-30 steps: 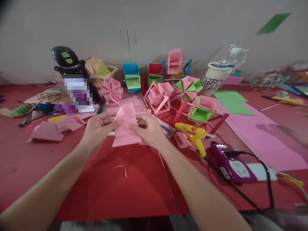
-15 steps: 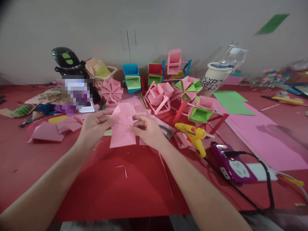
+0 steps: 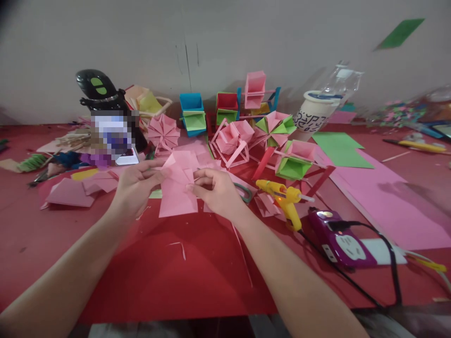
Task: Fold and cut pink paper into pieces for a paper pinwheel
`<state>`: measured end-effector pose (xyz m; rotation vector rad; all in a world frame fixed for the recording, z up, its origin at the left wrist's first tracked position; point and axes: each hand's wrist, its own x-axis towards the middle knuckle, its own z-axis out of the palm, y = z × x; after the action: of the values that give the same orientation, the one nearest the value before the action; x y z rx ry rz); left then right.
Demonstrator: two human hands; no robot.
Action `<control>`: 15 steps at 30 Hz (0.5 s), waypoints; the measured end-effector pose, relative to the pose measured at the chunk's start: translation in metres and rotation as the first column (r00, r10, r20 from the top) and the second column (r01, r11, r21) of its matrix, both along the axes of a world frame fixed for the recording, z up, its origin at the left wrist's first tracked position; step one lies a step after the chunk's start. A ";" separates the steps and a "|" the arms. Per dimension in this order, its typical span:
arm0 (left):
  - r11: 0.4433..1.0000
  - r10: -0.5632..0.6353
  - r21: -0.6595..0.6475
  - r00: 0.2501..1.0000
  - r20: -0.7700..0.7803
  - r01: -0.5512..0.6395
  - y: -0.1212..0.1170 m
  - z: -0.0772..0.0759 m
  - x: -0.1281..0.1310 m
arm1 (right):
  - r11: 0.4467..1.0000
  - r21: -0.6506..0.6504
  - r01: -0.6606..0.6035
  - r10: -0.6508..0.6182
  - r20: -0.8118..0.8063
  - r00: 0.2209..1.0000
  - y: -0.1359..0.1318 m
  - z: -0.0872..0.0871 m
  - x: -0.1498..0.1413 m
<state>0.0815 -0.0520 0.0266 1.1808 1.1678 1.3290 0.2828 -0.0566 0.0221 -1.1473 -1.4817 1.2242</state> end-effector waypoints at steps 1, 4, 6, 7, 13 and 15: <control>1.000 0.000 -0.004 1.000 0.012 0.000 0.000 0.000 0.000 | 1.000 -0.007 -0.005 0.005 -0.005 1.000 0.000 0.000 0.000; 1.000 0.000 -0.017 0.999 0.035 0.001 0.001 0.000 0.001 | 0.999 -0.036 -0.023 0.023 -0.008 1.000 0.001 -0.001 0.002; 1.000 -0.017 -0.011 1.000 0.025 0.018 -0.001 0.001 0.002 | 0.999 -0.043 -0.028 0.028 0.005 1.000 0.002 -0.002 0.003; 1.000 -0.024 -0.002 1.000 0.009 0.024 -0.002 0.001 0.002 | 0.999 -0.039 -0.028 0.028 0.012 1.000 0.003 -0.002 0.003; 0.996 -0.067 0.045 0.991 -0.113 0.073 -0.010 -0.002 0.011 | 0.992 0.032 -0.125 0.127 -0.059 0.990 0.000 -0.004 -0.002; 0.994 -0.093 0.050 0.989 -0.114 0.100 -0.012 -0.004 0.014 | 0.994 0.040 -0.099 0.101 -0.035 0.994 -0.001 -0.005 -0.003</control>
<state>0.0959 -0.0640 0.0222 1.3496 1.1440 1.2423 0.2796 -0.0577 0.0175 -1.0308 -1.5437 1.2731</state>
